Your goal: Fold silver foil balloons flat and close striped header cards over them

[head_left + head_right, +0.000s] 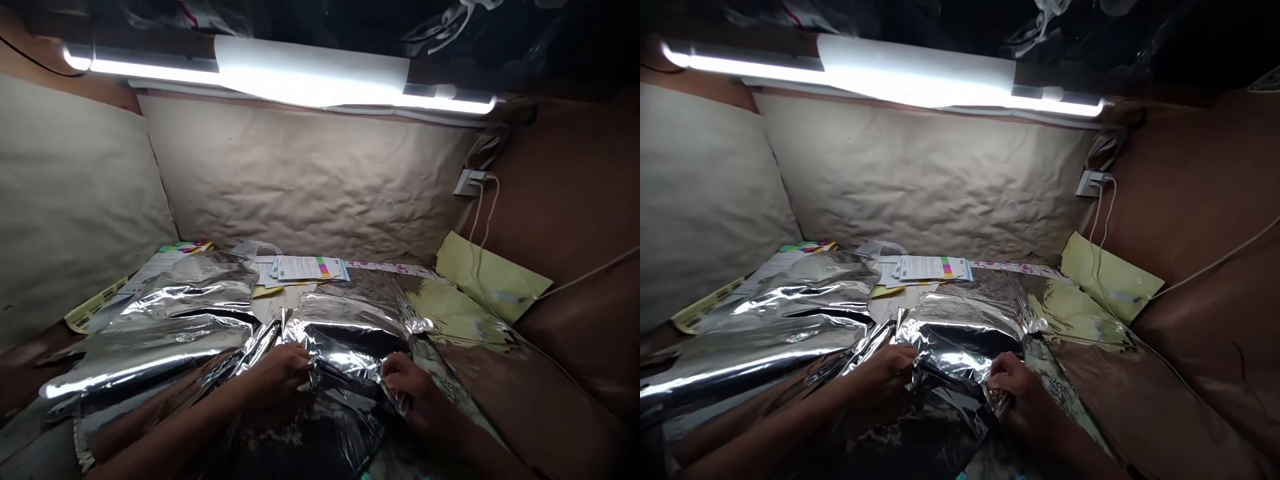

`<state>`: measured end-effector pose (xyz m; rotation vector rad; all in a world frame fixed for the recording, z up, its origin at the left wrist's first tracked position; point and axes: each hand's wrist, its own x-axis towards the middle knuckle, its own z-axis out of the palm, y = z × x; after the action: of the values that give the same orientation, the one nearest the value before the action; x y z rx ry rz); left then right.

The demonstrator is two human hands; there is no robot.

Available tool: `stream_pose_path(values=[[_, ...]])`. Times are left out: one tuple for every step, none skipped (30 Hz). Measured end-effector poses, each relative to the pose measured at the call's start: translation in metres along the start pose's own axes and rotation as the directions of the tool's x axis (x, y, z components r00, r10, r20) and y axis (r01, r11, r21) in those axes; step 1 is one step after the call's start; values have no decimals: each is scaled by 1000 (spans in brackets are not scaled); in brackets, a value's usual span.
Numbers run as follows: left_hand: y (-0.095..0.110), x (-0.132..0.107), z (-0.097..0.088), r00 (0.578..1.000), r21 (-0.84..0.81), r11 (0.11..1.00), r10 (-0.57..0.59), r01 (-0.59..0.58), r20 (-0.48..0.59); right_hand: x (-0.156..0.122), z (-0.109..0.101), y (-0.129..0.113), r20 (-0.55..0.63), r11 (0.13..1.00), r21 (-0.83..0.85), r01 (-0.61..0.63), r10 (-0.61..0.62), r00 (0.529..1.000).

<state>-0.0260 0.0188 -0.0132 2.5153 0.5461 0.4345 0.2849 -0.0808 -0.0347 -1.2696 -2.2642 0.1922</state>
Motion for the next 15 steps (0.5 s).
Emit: stream_pose_path(values=[[-2,1,1,998,-19,998,-54,53,-29,0,2,0,-33,999,-13,-33,32,999],[-4,3,3,993,-43,994,-103,101,-56,-1,4,-1,-73,996,-23,-87,85,994],[-6,4,6,985,-76,986,-157,151,-78,-1,6,-1,-116,985,-16,-170,168,979],[-8,5,8,971,-116,971,-221,210,-92,-2,9,-2,-141,961,19,-276,276,951],[-9,6,11,951,-155,950,-290,272,-106,-1,11,-3,-142,921,73,-383,390,910],[-10,6,13,927,-186,926,-355,329,-124,-1,12,-4,-119,869,129,-477,491,863],[-10,7,14,900,-210,902,-411,378,-145,1,13,-6,-86,821,178,-543,562,823],[-9,7,15,878,-221,884,-450,412,-163,2,13,-8,-64,788,212,-579,602,796],[-8,6,15,867,-217,877,-467,429,-173,2,12,-10,-58,777,227,-588,613,788],[-6,5,14,866,-214,874,-471,435,-164,0,12,-12,-69,790,221,-572,598,798],[-4,4,12,875,-218,874,-467,434,-130,-3,11,-15,-86,821,194,-536,559,825],[0,1,10,886,-228,873,-458,432,-71,-9,11,-18,-98,864,153,-480,497,863],[3,-1,7,897,-235,872,-442,430,-1,-17,11,-21,-110,913,99,-396,406,907],[7,-4,5,904,-235,874,-422,425,65,-26,11,-24,-123,953,43,-299,302,945],[11,-7,2,908,-228,879,-400,418,120,-37,12,-28,-139,979,-5,-206,203,969]])
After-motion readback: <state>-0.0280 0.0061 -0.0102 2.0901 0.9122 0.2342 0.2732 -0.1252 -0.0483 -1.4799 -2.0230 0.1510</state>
